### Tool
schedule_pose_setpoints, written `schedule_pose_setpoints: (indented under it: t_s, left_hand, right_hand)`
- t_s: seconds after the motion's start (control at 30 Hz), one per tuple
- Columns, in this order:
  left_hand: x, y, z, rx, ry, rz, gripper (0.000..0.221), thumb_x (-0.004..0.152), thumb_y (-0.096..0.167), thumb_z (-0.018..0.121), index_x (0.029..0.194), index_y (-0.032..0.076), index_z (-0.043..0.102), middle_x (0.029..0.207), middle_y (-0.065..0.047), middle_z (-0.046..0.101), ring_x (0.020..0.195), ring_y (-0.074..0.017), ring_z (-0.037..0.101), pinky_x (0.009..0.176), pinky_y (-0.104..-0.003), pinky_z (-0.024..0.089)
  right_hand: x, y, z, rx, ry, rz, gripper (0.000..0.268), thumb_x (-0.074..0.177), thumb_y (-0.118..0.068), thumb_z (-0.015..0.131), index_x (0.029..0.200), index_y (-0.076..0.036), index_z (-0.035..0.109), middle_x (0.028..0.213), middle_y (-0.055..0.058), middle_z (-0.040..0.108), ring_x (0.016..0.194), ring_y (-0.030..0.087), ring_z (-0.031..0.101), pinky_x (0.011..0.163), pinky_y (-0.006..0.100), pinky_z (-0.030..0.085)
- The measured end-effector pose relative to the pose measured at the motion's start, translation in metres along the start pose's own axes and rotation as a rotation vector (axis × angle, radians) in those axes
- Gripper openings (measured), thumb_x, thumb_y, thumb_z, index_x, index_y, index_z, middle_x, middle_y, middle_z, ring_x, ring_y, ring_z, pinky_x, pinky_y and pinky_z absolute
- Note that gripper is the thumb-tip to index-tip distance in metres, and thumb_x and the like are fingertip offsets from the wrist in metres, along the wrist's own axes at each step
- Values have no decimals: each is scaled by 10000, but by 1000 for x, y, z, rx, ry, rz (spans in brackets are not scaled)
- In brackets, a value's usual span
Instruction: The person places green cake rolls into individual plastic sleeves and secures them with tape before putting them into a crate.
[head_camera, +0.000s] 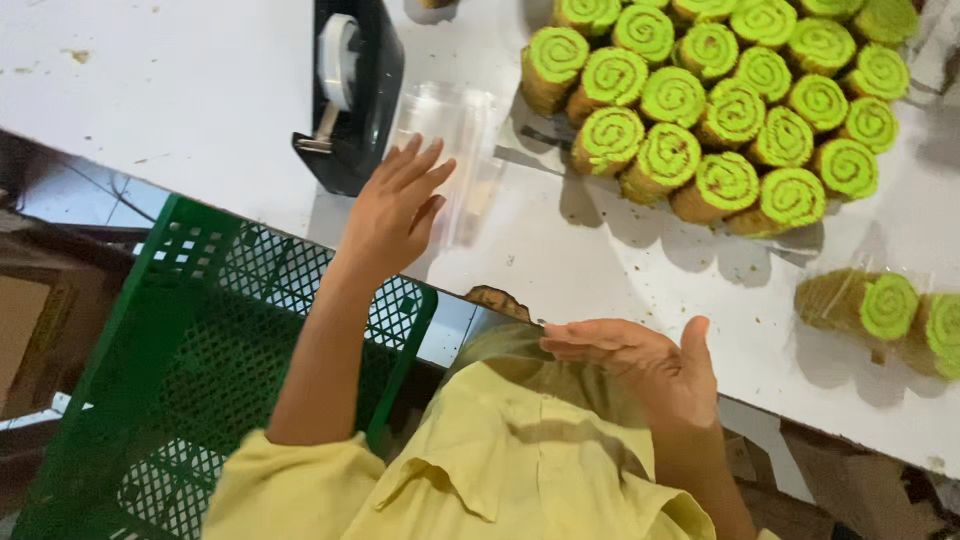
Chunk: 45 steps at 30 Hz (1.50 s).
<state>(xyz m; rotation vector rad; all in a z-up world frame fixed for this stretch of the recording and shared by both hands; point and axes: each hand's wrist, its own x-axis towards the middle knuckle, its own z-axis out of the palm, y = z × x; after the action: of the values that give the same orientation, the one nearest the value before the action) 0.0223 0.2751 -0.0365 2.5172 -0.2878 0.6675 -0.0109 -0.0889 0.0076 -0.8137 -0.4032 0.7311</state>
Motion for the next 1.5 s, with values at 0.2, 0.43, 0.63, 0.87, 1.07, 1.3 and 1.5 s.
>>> schedule_pose_setpoints:
  t_s: [0.2, 0.43, 0.63, 0.87, 1.07, 1.3, 1.5]
  left_hand:
    - [-14, -47, 20, 93, -136, 26, 490, 967, 189, 754, 1441, 84, 681, 1469, -196, 645, 1389, -394, 572, 1194, -513, 402]
    - [-21, -50, 36, 231, 5, 31, 253, 993, 206, 763, 1240, 181, 811, 1277, -102, 770, 1247, -292, 699, 1190, -473, 431]
    - [-18, 29, 6, -447, 203, -298, 240, 1041, 66, 673, 1242, 143, 779, 1173, -60, 801, 1163, -259, 738, 1086, -414, 537]
    - [-40, 115, 5, -1688, 84, -654, 298, 1131, 142, 529, 1335, -18, 675, 1296, -288, 718, 1182, -335, 743, 1030, -451, 609]
    - [-57, 118, 31, -1958, 94, -669, 476, 1093, 242, 555, 1431, -91, 589, 1317, -296, 702, 1220, -384, 703, 1059, -526, 571]
    - [-44, 124, 25, -2318, -10, -593, 1035, 1031, 814, 205, 1602, -26, 403, 1627, -283, 434, 1514, -404, 448, 1289, -541, 323]
    - [-55, 120, 58, -2600, 158, -559, 917, 1076, 743, 215, 1645, 39, 358, 1674, -269, 357, 1544, -433, 387, 1300, -589, 277]
  right_hand:
    - [-1, 1, -18, -90, 32, 30, 1201, 958, -869, 173, 1353, 184, 596, 1359, 424, 658, 1280, 533, 647, 1090, 618, 428]
    - [4, 3, -28, -159, 90, 15, 1195, 969, -849, 153, 1331, 193, 611, 1342, 430, 661, 1260, 561, 654, 1074, 640, 442]
    - [26, 3, -37, -354, 131, -9, 961, 1007, -743, 234, 1351, 51, 651, 1350, 334, 697, 1245, 472, 690, 1070, 640, 475]
    - [75, 13, -25, -433, 134, -53, 1071, 851, -633, 698, 1610, -9, 273, 1601, 283, 418, 1386, 474, 509, 1077, 610, 492]
    - [77, 17, -35, -429, 380, -44, 272, 915, -98, 811, 1079, 75, 679, 802, 244, 730, 605, 272, 727, 517, 326, 586]
    - [79, 3, -35, -614, 317, -64, 172, 895, -38, 821, 991, 72, 731, 758, 242, 749, 562, 260, 742, 459, 287, 568]
    - [113, -19, 8, -1000, 289, -28, 164, 917, -41, 832, 1064, -2, 774, 744, 109, 705, 635, 95, 609, 545, 239, 497]
